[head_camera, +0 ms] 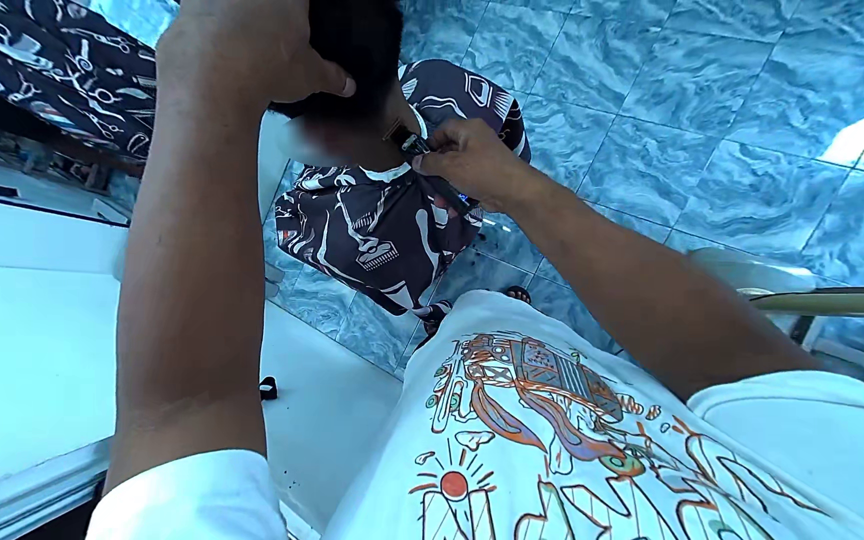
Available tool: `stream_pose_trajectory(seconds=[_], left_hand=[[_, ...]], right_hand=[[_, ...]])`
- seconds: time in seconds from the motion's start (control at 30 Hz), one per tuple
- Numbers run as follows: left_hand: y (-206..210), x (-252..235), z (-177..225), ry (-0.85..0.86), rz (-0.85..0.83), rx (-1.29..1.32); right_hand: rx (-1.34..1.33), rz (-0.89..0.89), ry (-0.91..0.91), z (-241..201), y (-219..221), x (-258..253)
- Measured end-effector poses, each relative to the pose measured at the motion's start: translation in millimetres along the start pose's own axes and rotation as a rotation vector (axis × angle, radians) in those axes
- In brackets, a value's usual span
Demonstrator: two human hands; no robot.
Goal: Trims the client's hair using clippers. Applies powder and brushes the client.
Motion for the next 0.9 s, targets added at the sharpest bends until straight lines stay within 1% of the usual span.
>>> stream_pose_trajectory(seconds=[0.07,0.17,0.3,0.47,0.6,0.7,0.83,0.9], left_hand=[[1.3,-3.0,-0.5,-0.006,-0.018,0.002],[0.2,-5.7,-1.1,0.001,-0.018,-0.003],[-0.1,-12.4,-2.1,0.035,-0.021,-0.013],[-3.7,-14.8,0.7,0.034,-0.03,-0.027],[-1.8,-17.9,-0.2,0.037,-0.034,-0.028],[-1.6,-19.7,-0.5,0.035,-0.041,-0.039],[-1.7,-21.4,0.9,0.051,-0.043,-0.037],[-2.5,-21.1,1.4,0.053,-0.04,-0.034]], right_hand=[[0.013,-0.01,0.018,3.5,1.8,1.5],[0.013,-0.005,0.093,11.4,2.0,4.4],[-0.048,0.01,0.017,-5.6,4.1,1.4],[-0.02,0.01,0.042,2.2,4.3,0.0],[-0.059,0.026,-0.038,-4.4,3.9,-1.9],[-0.04,0.016,-0.001,-2.2,2.9,-1.8],[-0.08,0.02,-0.049,-6.5,1.1,-4.8],[-0.05,0.008,-0.027,-5.8,0.9,-4.8]])
Point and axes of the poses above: each hand's wrist, its own x-axis away from the middle knuckle, its own y-axis out of the palm, z = x × y, the point moved 7 cm from there along -x, towards the middle knuckle, and after that the axes turned 6 degrees about -y, right-handed, at the moved point
